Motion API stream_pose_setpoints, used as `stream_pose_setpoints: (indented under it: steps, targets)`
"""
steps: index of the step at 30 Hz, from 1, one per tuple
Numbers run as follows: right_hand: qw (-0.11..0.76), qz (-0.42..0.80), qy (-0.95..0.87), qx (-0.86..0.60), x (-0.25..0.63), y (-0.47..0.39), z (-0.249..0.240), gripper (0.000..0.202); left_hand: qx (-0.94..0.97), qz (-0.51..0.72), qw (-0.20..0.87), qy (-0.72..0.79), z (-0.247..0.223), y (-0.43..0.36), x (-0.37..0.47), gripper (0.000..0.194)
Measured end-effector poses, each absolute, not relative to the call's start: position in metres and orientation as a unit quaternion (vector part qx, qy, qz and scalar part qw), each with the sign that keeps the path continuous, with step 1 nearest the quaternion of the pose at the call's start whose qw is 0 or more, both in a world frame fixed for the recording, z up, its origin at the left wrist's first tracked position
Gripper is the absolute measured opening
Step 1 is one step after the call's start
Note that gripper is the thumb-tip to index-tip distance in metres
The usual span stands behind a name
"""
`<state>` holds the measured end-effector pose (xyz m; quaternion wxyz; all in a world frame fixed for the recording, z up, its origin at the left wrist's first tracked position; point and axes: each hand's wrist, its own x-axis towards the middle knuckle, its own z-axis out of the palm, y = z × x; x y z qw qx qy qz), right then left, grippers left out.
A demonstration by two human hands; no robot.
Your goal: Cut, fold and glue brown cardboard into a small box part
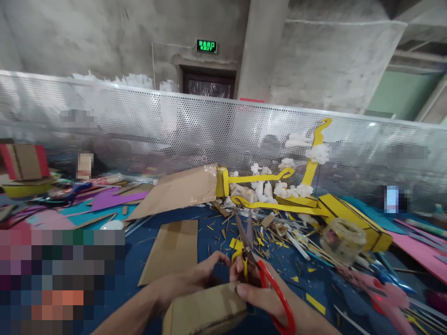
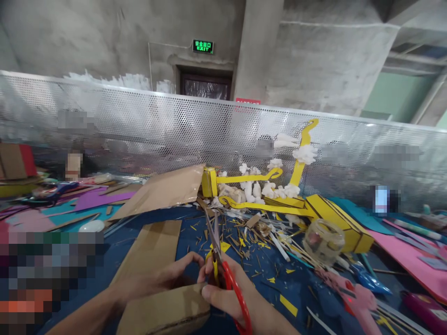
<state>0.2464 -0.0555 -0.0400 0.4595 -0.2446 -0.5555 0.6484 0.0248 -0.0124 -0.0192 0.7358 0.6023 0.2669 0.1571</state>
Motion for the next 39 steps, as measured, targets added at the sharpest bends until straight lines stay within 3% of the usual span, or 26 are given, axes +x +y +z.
stream_pose_setpoints:
  steps: [3,6,7,10,14,17,20,23,28,31,34,39]
  targets:
    - [0.459,0.654,-0.542,-0.261,0.246,-0.054,-0.043,0.037,0.560,0.167,0.763,0.275,-0.028,-0.008,0.025,0.061]
    - [0.515,0.669,-0.470,-0.256,0.250,-0.051,-0.042,0.034,0.505,0.225,0.773,0.310,-0.022,-0.010,0.028,0.040]
    - [0.536,0.678,-0.436,-0.251,0.251,-0.050,-0.040,0.032,0.493,0.185,0.793,0.307,-0.016,-0.011,0.029,0.047]
    - [0.580,0.701,-0.328,-0.254,0.258,-0.047,-0.030,0.024,0.493,0.272,0.774,0.289,0.000,-0.015,0.033,0.064]
    - [0.594,0.717,-0.244,-0.271,0.262,-0.045,-0.026,0.024,0.558,0.342,0.720,0.230,0.001,-0.019,0.036,0.067]
    - [0.583,0.725,-0.237,-0.280,0.259,-0.045,-0.032,0.022,0.620,0.353,0.667,0.215,-0.011,-0.024,0.038,0.081]
    - [0.582,0.717,-0.254,-0.288,0.253,-0.045,-0.039,0.021,0.638,0.341,0.646,0.244,-0.022,-0.028,0.040,0.062]
    - [0.586,0.697,-0.283,-0.300,0.251,-0.041,-0.046,0.025,0.629,0.343,0.637,0.283,-0.020,-0.031,0.039,0.057]
    - [0.604,0.635,-0.343,-0.337,0.258,-0.037,-0.049,0.035,0.646,0.363,0.541,0.399,-0.005,-0.027,0.024,0.033]
    - [0.595,0.578,-0.417,-0.373,0.259,-0.043,-0.043,0.041,0.620,0.417,0.496,0.441,0.001,-0.024,0.017,0.032]
    - [0.570,0.564,-0.452,-0.392,0.253,-0.052,-0.038,0.042,0.680,0.459,0.433,0.375,0.008,-0.022,0.015,0.036]
    - [0.574,0.583,-0.466,-0.336,0.239,-0.058,-0.042,0.037,0.792,0.405,0.326,0.319,0.016,-0.023,0.018,0.041]
